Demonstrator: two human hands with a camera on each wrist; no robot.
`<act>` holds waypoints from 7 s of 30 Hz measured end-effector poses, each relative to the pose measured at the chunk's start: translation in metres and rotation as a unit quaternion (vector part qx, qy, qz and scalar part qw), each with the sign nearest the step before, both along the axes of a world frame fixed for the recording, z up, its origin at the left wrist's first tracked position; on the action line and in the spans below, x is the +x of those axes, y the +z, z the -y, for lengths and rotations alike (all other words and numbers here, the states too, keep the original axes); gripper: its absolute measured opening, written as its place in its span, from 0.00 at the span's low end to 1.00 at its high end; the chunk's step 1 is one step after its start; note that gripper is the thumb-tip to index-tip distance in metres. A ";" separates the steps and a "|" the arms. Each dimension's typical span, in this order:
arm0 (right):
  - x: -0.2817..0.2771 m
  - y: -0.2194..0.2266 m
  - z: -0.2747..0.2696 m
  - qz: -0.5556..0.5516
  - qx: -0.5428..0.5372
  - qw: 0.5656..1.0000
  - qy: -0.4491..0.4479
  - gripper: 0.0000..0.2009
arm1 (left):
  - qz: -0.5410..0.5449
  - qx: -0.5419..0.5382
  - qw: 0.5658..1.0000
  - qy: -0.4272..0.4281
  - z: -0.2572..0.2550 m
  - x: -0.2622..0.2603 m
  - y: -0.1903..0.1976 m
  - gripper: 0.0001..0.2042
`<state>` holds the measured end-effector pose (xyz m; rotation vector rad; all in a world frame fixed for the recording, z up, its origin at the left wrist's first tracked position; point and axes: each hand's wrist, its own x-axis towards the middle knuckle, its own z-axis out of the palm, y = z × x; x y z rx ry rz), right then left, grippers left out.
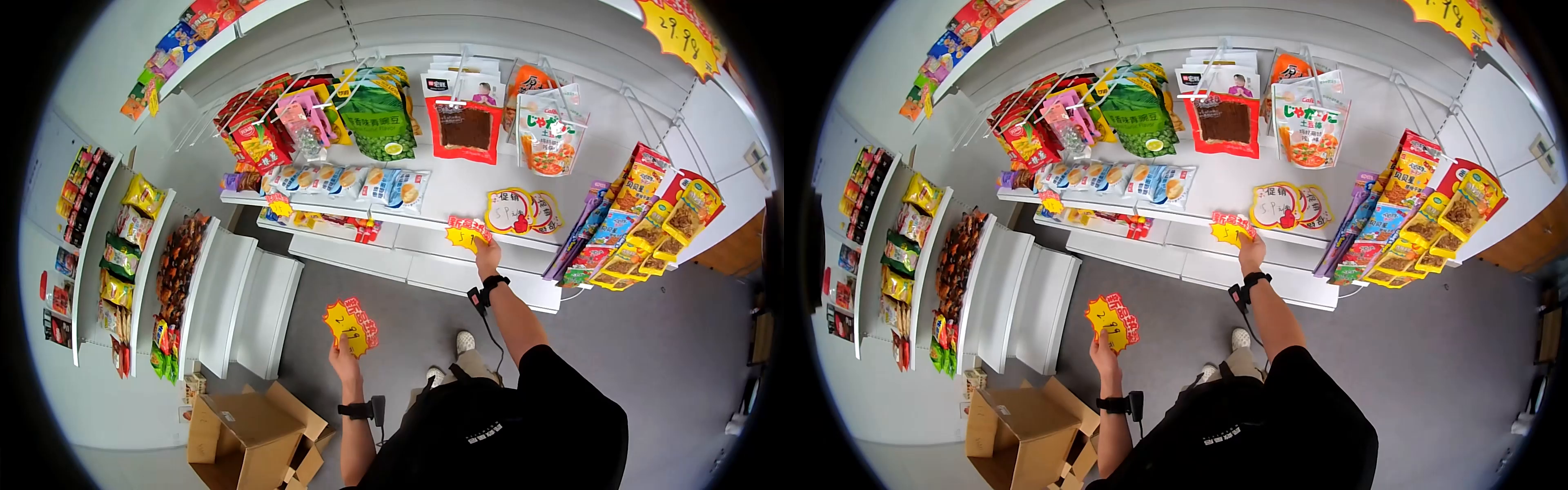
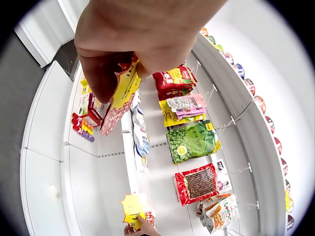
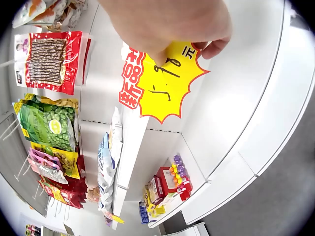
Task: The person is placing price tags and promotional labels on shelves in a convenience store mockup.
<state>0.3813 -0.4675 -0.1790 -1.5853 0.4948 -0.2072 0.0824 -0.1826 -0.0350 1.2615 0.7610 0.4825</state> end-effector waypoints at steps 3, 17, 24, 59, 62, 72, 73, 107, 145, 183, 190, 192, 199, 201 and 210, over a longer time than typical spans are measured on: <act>0.001 0.007 -0.008 0.002 -0.025 0.999 -0.040 0.16 | -0.015 0.004 1.000 0.013 -0.004 -0.003 0.002 0.11; -0.009 0.050 -0.032 -0.104 -0.105 0.984 -0.103 0.22 | -0.031 -0.008 0.999 0.043 -0.014 -0.006 -0.020 0.10; -0.004 0.031 -0.034 -0.196 -0.063 0.966 -0.154 0.31 | -0.026 -0.025 0.998 0.049 -0.012 -0.006 -0.024 0.11; 0.036 0.014 -0.013 -0.072 0.016 0.983 0.167 0.13 | -0.030 -0.049 0.998 0.037 0.003 0.024 -0.028 0.11; 0.037 0.011 -0.003 -0.079 0.041 0.984 0.153 0.12 | -0.047 -0.044 0.997 0.039 0.000 0.017 -0.028 0.11; 0.013 0.045 0.027 -0.165 0.143 0.968 0.126 0.14 | -0.043 -0.061 0.997 0.016 -0.007 -0.007 -0.035 0.11; 0.008 0.050 0.033 -0.161 0.162 0.965 0.126 0.14 | -0.041 -0.064 0.997 0.008 -0.006 -0.009 -0.035 0.11; -0.223 0.202 -0.116 -0.113 0.239 0.859 0.439 0.14 | 0.176 -0.251 0.892 -0.333 -0.026 -0.010 0.042 0.18; -0.113 0.182 -0.180 -0.295 0.389 0.725 0.486 0.10 | 0.043 0.120 0.991 -0.049 -0.029 0.080 0.000 0.09; -0.139 0.221 -0.435 -0.241 0.459 0.701 0.489 0.13 | 0.004 0.075 0.994 0.081 -0.299 -0.018 -0.042 0.13; -0.168 0.213 -0.479 -0.098 0.249 0.776 0.572 0.19 | 0.037 0.019 0.997 0.065 -0.346 -0.036 -0.018 0.12; -0.173 0.196 -0.489 -0.056 0.169 0.775 0.607 0.17 | 0.064 -0.014 0.995 0.069 -0.351 -0.035 -0.010 0.12; -0.193 0.195 -0.510 0.220 -0.096 0.695 0.678 0.12 | 0.104 -0.057 0.988 0.103 -0.374 -0.034 -0.021 0.13; -0.195 0.209 -0.521 0.302 -0.129 0.659 0.676 0.12 | 0.098 -0.044 0.988 0.109 -0.383 -0.035 -0.023 0.13; -0.160 0.195 -0.580 0.308 -0.165 0.630 0.693 0.07 | 0.073 -0.047 0.988 0.125 -0.441 -0.006 -0.049 0.13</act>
